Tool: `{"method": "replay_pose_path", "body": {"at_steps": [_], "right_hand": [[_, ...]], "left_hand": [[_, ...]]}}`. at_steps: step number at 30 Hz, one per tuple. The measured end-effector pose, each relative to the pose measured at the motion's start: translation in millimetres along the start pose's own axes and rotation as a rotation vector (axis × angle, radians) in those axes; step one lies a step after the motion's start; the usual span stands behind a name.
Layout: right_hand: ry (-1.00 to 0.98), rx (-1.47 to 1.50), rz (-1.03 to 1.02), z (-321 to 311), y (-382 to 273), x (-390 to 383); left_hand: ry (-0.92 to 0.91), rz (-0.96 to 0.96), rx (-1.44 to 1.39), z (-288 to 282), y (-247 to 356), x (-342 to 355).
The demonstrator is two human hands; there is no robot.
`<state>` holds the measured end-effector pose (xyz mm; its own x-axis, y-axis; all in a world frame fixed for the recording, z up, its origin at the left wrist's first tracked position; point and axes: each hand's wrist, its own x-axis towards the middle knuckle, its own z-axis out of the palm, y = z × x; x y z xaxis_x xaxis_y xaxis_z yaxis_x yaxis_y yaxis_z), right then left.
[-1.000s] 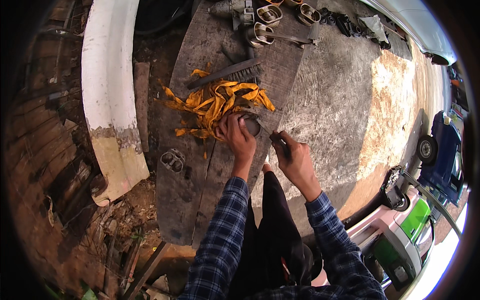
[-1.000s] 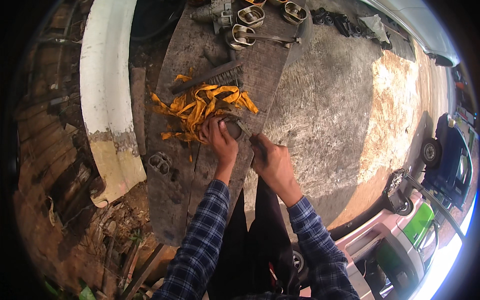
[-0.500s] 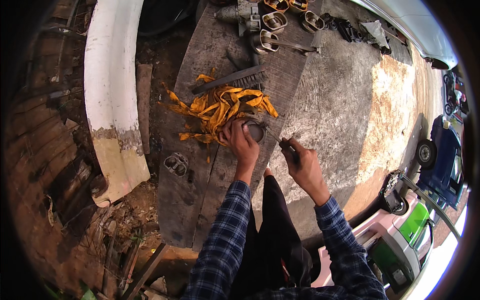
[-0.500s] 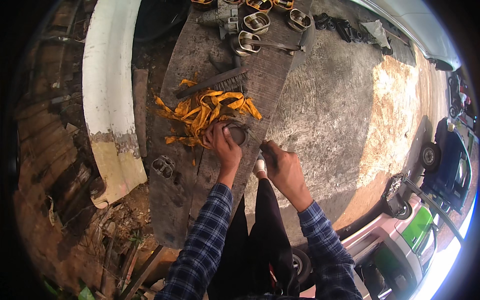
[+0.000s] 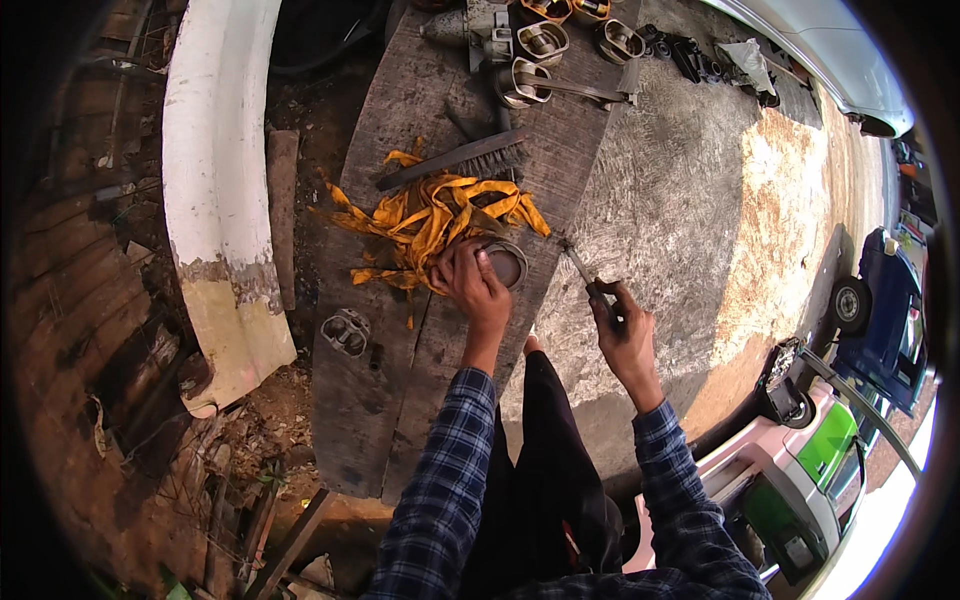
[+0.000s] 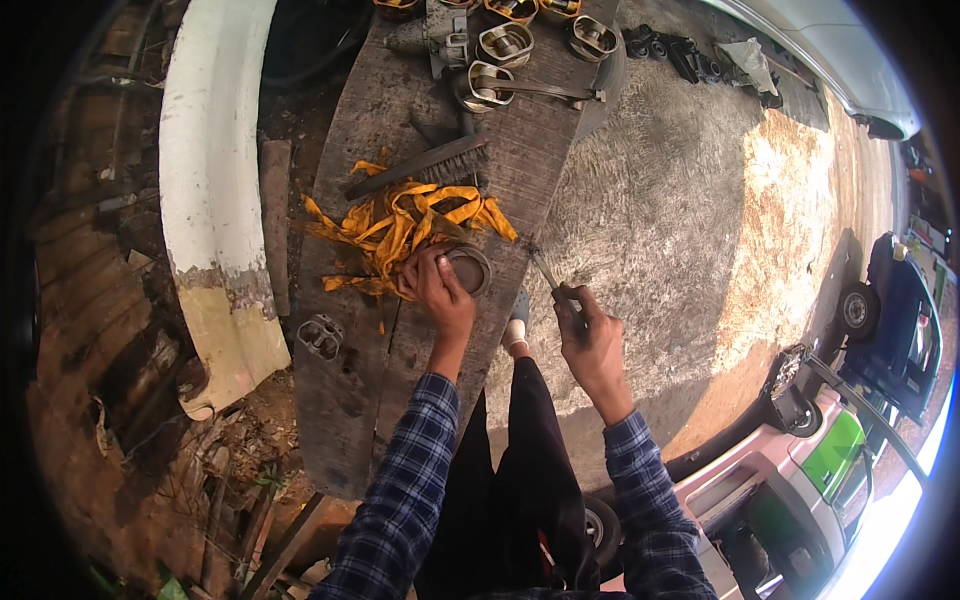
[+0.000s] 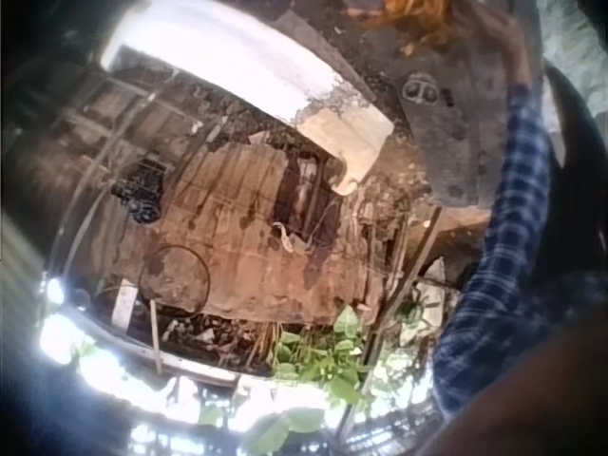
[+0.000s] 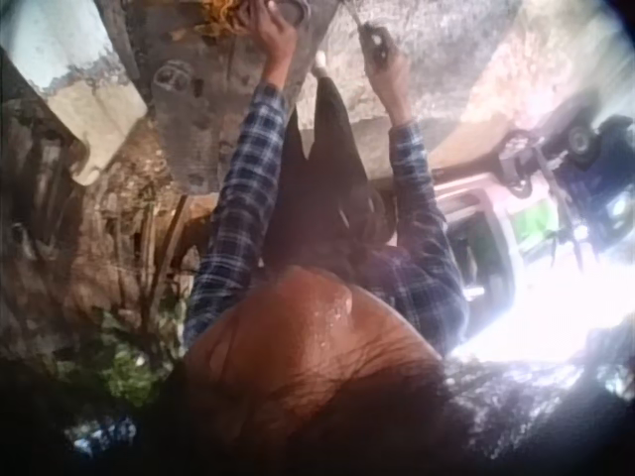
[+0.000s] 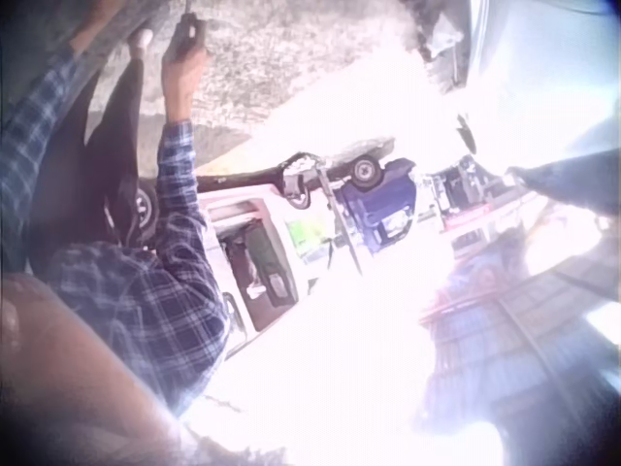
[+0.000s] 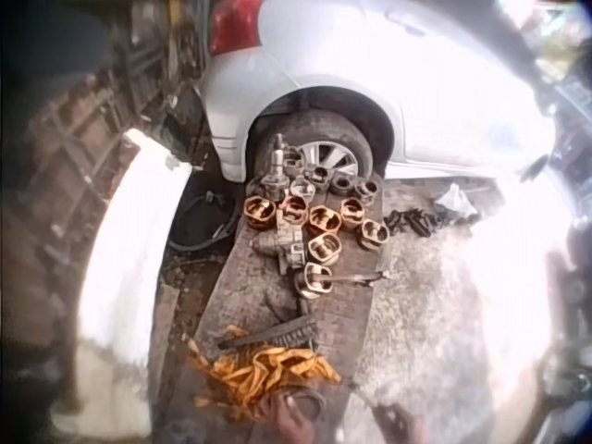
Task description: The person cleans a metal engine piston using a wire brush and a yellow cloth. They scrub the piston's top and sides, then wipe it with the cloth while standing at a workbench.
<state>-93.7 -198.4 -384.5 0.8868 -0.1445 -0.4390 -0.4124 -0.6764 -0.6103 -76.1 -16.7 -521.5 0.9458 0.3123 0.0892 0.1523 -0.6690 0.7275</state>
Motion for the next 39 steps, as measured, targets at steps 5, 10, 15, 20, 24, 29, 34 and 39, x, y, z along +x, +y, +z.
{"method": "replay_pose_path", "body": {"at_steps": [5,10,15,20,24,29,34,39], "right_hand": [[-0.103,0.075,-0.011,11,-16,0],[-0.070,0.108,-0.008,14,-17,-26],[-0.057,0.166,-0.040,35,-24,-18],[-0.036,0.129,-0.044,35,-28,14],[-0.021,0.142,0.101,25,-28,-18],[-0.034,0.058,-0.155,49,-25,4],[-0.033,0.059,-0.105,36,-7,0],[0.058,0.092,-0.134,32,-2,-6]], "left_hand": [[-0.299,0.127,0.076,-27,-2,24],[-0.271,0.047,-0.101,-35,1,31],[-0.218,-0.044,0.044,-14,6,8],[-0.244,-0.012,0.043,-15,1,6],[-0.195,0.009,-0.023,-14,2,8],[-0.169,-0.017,-0.095,-12,1,6],[-0.142,-0.047,-0.039,-10,1,5],[-0.157,-0.008,-0.119,-13,1,7]]}}
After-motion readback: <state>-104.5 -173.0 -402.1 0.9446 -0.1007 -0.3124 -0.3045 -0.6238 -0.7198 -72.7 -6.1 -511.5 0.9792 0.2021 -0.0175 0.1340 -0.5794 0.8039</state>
